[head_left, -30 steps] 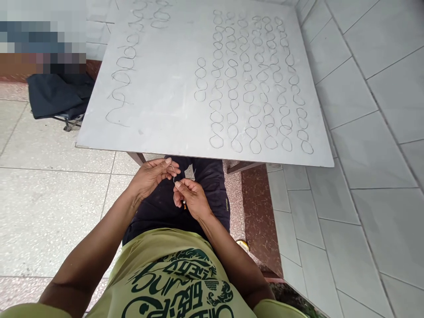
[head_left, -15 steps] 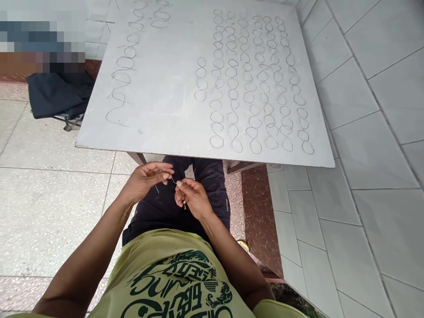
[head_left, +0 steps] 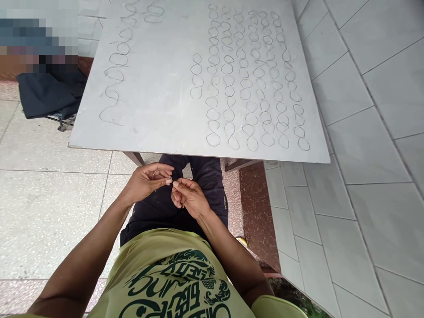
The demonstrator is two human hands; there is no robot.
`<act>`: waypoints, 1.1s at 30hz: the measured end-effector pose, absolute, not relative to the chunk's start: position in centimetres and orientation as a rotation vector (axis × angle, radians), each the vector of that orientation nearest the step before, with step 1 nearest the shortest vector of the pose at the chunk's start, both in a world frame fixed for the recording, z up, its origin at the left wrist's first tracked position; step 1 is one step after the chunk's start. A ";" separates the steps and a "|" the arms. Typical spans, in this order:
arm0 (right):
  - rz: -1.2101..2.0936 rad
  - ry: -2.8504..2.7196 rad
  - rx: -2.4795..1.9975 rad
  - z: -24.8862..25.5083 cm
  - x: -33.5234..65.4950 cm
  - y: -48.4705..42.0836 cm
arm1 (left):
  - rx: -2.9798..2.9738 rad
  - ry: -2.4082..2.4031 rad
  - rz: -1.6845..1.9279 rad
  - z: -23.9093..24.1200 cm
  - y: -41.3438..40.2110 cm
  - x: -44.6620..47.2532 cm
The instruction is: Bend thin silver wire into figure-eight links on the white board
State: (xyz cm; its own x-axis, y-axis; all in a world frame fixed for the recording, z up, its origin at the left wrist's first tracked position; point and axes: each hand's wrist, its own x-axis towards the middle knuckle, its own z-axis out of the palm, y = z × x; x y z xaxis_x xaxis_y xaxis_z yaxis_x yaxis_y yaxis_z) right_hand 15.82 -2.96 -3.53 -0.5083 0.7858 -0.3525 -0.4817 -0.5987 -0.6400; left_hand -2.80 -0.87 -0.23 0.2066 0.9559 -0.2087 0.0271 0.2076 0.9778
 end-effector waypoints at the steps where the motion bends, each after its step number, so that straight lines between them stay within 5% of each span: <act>1: 2.137 -0.593 -0.810 -3.5 15.8 -3.0 | 1.139 1.153 0.905 -0.4 -0.9 -2.8; 17: 1.904 -0.886 -0.996 -5.5 15.2 -3.6 | 0.729 1.290 0.755 -0.5 0.0 -3.3; 33: 1.879 -0.570 -1.007 -4.8 14.5 -3.8 | 1.083 1.344 0.644 -0.2 1.1 -4.3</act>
State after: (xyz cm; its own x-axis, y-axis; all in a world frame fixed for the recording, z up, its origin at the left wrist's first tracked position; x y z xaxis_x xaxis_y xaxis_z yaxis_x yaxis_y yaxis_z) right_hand 14.50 -3.76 -4.83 -0.2623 0.8727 -0.4118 -0.4970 -0.4880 -0.7176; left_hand -4.26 1.11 -0.19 0.1700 0.8806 -0.4423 0.2070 0.4070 0.8897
